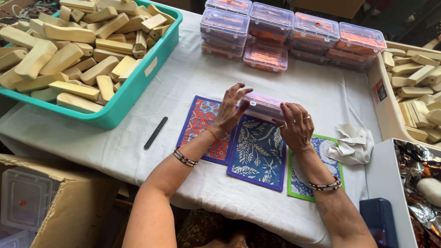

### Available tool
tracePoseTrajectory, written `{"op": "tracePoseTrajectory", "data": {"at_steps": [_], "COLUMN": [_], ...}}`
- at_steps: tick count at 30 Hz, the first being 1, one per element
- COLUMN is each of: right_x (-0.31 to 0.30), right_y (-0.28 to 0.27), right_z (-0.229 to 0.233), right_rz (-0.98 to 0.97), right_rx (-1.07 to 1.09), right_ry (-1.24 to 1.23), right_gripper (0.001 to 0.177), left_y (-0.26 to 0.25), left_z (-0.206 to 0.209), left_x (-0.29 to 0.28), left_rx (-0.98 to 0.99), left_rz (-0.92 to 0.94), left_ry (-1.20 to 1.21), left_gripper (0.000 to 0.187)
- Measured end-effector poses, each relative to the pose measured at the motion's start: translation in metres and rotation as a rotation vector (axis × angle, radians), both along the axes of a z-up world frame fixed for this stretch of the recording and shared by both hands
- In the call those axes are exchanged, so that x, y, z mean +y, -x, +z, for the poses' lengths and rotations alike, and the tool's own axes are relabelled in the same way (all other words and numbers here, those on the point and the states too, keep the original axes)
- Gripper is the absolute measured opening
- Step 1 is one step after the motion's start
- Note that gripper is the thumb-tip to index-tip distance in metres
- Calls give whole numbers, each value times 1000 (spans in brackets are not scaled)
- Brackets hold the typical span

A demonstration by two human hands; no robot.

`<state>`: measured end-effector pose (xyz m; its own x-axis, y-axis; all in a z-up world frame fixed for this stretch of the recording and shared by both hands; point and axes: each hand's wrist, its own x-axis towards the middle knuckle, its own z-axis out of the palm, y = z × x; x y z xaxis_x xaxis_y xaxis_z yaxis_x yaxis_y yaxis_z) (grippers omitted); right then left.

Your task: The person wraps a wooden block in copper foil, places it into a plastic container, and closes the lid. They then pick up another wooden block and rub it with a white cloth on a patterned mat.

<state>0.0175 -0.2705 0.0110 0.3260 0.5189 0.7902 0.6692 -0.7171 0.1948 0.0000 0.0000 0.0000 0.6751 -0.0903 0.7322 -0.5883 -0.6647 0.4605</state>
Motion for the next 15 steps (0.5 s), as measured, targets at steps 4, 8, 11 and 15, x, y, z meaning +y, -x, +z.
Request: {"op": "tracePoseTrajectory", "data": {"at_steps": [4,8,11,15], "right_x": [-1,-1,-4,-6], "right_y": [1,3,-4,-6], "right_z": [2,2,-5,-9], "right_rz": [-28,20,-19,11], "right_rx": [-32,-51,-117,-82], "right_ry": [-17,-31,25,36], "right_gripper": [66,63,56,55], "left_y": [-12,-13,-14,-18], "left_z": [-11,-12,-10,-17], "left_x": [-2,-4,-4,-6], "left_rx": [252,525,629,804], "left_rz": [26,-184,-451,-377], "left_ry": [398,894,1058,1109], "left_gripper": [80,102,121,119]}}
